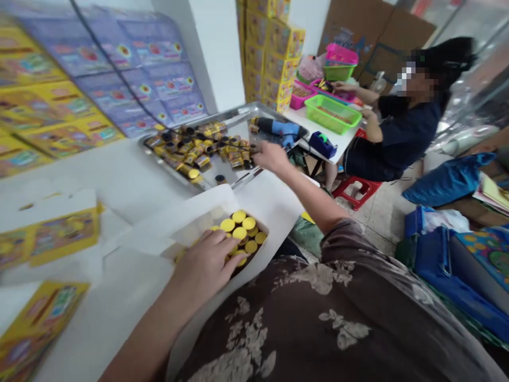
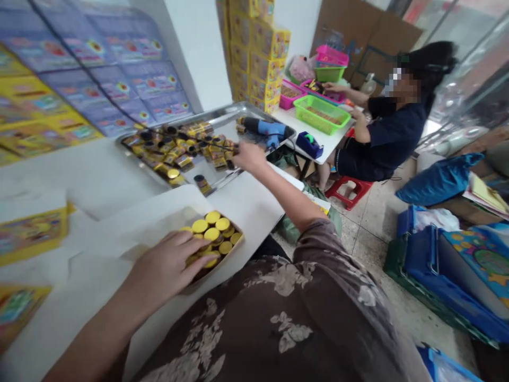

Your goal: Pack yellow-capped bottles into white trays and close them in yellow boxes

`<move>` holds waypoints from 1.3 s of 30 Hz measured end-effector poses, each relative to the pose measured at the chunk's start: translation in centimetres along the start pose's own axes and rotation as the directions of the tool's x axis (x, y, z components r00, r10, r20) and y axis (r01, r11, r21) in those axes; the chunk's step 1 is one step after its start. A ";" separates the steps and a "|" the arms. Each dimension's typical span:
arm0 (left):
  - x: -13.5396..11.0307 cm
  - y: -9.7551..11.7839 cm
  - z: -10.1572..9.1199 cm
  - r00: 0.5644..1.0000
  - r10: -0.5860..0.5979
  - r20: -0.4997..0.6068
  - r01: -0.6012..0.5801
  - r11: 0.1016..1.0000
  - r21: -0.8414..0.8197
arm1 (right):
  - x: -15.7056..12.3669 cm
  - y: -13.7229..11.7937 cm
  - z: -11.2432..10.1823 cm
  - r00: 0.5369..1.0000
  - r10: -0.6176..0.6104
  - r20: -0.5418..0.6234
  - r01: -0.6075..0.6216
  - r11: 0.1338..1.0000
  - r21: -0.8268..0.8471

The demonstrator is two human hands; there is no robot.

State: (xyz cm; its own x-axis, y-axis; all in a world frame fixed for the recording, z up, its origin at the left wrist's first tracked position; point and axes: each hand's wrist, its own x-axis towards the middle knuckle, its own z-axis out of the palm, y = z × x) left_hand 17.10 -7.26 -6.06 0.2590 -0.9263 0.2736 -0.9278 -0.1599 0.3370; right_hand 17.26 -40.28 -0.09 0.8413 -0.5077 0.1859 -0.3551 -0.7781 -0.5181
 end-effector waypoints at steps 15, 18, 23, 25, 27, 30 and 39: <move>-0.9 0.3 -2.8 0.991 -0.136 -0.012 0.136 0.989 0.056 | -15.9 -4.0 -1.0 0.593 -0.638 0.491 0.604 0.756 0.253; -1.3 0.2 -3.3 0.985 -0.122 -0.122 0.128 0.991 0.041 | -16.1 -4.9 0.7 0.519 -0.635 0.572 0.682 0.711 0.171; -1.8 0.2 -4.8 0.889 -0.088 -0.449 0.102 0.995 0.006 | -13.2 -2.5 1.5 0.757 -0.588 0.285 0.562 0.808 0.173; -1.9 0.1 -5.5 0.787 -0.039 -0.616 0.059 0.998 0.012 | -9.6 -0.6 2.0 0.906 -0.415 0.085 0.412 0.910 0.049; -1.9 -0.1 -6.1 0.691 -0.035 -0.722 0.065 0.998 0.013 | -5.2 1.0 2.9 0.980 -0.200 -0.017 0.195 0.970 -0.143; -2.0 -0.7 -6.5 0.658 -0.092 -0.747 0.136 0.991 -0.002 | 0.8 2.0 4.3 0.995 0.032 0.098 0.020 0.876 -0.482; -2.6 -2.1 -6.2 0.720 -0.263 -0.642 0.315 0.949 -0.036 | 7.4 2.2 7.0 0.974 0.113 0.195 0.002 0.863 -0.506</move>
State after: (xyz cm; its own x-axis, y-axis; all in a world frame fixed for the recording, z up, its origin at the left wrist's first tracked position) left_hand 20.06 -2.39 -1.85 0.6031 -0.4059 0.6867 -0.7889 -0.4307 0.4383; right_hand 25.58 -43.19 -5.65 0.8592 -0.5100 -0.0404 -0.5112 -0.8591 -0.0246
